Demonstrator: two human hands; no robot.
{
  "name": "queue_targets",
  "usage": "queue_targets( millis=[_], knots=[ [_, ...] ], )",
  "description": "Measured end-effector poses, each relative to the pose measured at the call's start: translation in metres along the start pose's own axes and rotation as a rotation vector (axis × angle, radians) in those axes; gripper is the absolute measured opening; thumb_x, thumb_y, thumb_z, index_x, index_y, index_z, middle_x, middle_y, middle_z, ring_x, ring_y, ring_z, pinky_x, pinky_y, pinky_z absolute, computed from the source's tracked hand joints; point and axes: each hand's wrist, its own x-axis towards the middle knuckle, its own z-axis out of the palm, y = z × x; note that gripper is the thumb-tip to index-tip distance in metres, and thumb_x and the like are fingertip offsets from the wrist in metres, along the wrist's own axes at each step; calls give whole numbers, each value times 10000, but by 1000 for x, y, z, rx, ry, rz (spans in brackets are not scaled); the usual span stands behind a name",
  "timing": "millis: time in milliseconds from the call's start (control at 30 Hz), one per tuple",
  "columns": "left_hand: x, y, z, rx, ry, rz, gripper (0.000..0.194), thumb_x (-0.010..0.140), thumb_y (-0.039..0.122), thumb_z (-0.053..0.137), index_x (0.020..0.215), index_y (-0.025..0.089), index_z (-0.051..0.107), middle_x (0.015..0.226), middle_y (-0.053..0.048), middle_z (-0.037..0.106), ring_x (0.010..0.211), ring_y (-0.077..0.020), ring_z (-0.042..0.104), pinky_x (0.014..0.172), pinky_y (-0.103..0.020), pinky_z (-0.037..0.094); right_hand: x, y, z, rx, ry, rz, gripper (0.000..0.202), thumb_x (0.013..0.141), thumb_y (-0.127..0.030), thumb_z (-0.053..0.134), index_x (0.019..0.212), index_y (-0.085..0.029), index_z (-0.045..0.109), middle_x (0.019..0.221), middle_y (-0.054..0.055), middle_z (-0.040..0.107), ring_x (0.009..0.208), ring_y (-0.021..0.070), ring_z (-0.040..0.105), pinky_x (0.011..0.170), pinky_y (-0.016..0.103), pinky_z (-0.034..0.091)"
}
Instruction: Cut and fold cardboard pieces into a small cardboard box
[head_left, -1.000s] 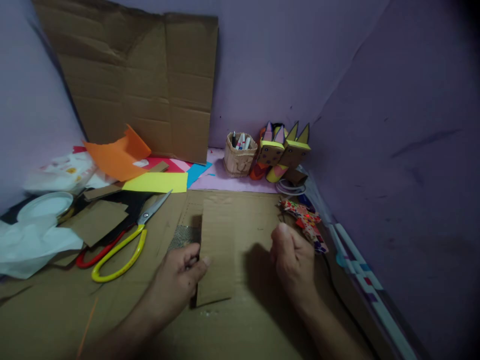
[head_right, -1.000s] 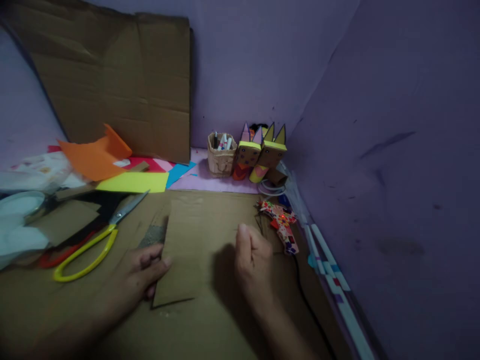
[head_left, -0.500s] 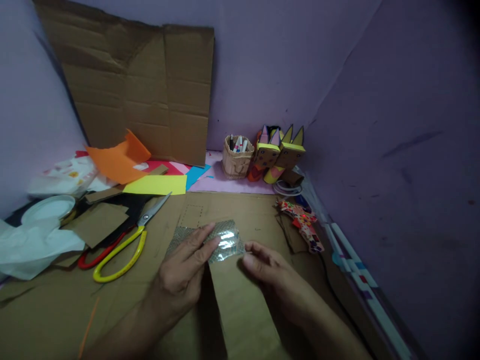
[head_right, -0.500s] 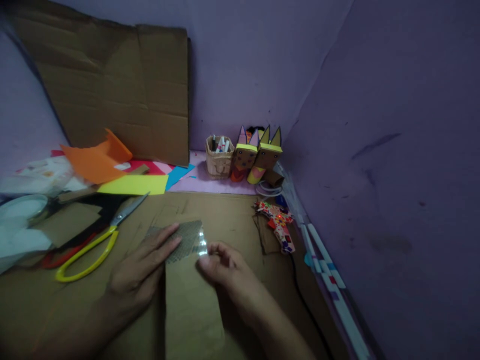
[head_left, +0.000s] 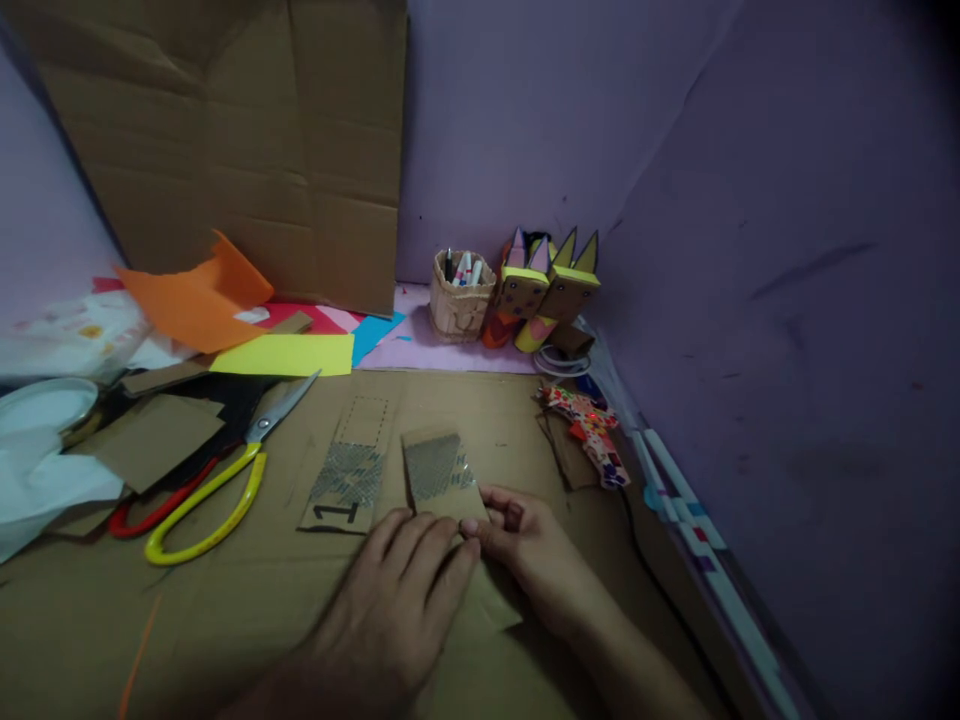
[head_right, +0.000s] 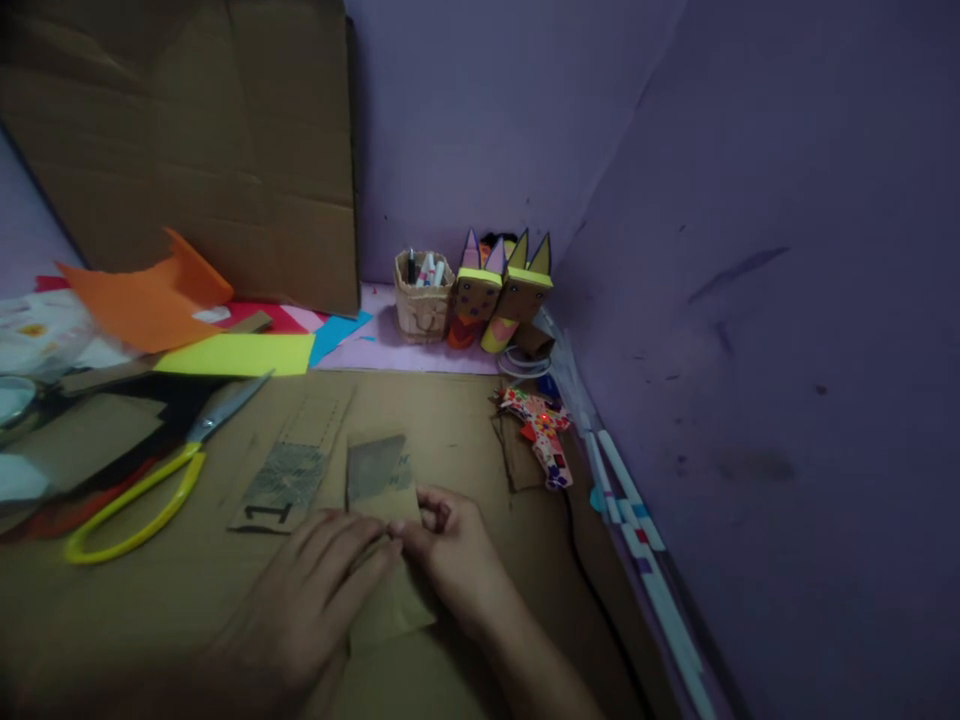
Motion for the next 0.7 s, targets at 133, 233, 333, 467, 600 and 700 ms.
queue_targets(
  millis=[133, 233, 333, 467, 600, 700],
  knots=[
    [-5, 0, 1, 38, -15, 10, 328, 833, 142, 333, 1018, 125, 604, 996, -102, 638, 950, -258, 526, 903, -434, 364, -14, 3, -8, -293, 127, -45, 396, 740, -470, 594, 944, -140, 671, 783, 72, 695, 738, 194, 638, 712, 320, 491],
    [-7, 1, -10, 82, -41, -3, 318, 836, 144, 333, 962, 157, 625, 1007, -85, 648, 987, -235, 525, 888, -369, 378, -35, 8, -22, -577, 281, -191, 408, 810, -428, 533, 1115, -163, 588, 956, 108, 679, 846, 209, 637, 749, 343, 506],
    [-10, 3, -22, 91, -195, -3, 323, 829, 146, 361, 1041, 155, 604, 1070, -84, 631, 1028, -218, 520, 880, -335, 403, -51, 15, -32, -914, 8, -502, 478, 724, -394, 671, 1151, -215, 550, 1102, 107, 625, 999, 227, 589, 832, 334, 490],
    [-19, 7, -27, 63, -283, -67, 365, 812, 135, 383, 1128, 160, 565, 1090, -74, 618, 1088, -217, 491, 899, -331, 420, -50, 25, -29, -1224, -126, -749, 527, 708, -331, 680, 1180, -184, 494, 1098, 127, 599, 976, 238, 572, 788, 342, 505],
    [-23, 8, -28, 36, -309, -50, 379, 811, 101, 385, 1144, 176, 549, 1106, -51, 611, 1112, -203, 475, 931, -333, 419, -41, 24, -20, -1357, -130, -713, 462, 704, -186, 583, 1154, -127, 497, 1090, 151, 581, 982, 250, 550, 796, 368, 503],
    [-20, 7, -30, -11, -309, 6, 316, 824, 118, 429, 1094, 192, 575, 1103, -37, 615, 1124, -195, 469, 961, -320, 399, -42, 21, -22, -1428, -151, -778, 399, 724, -116, 499, 1122, -135, 530, 1048, 130, 615, 950, 231, 558, 784, 346, 510]
  ],
)
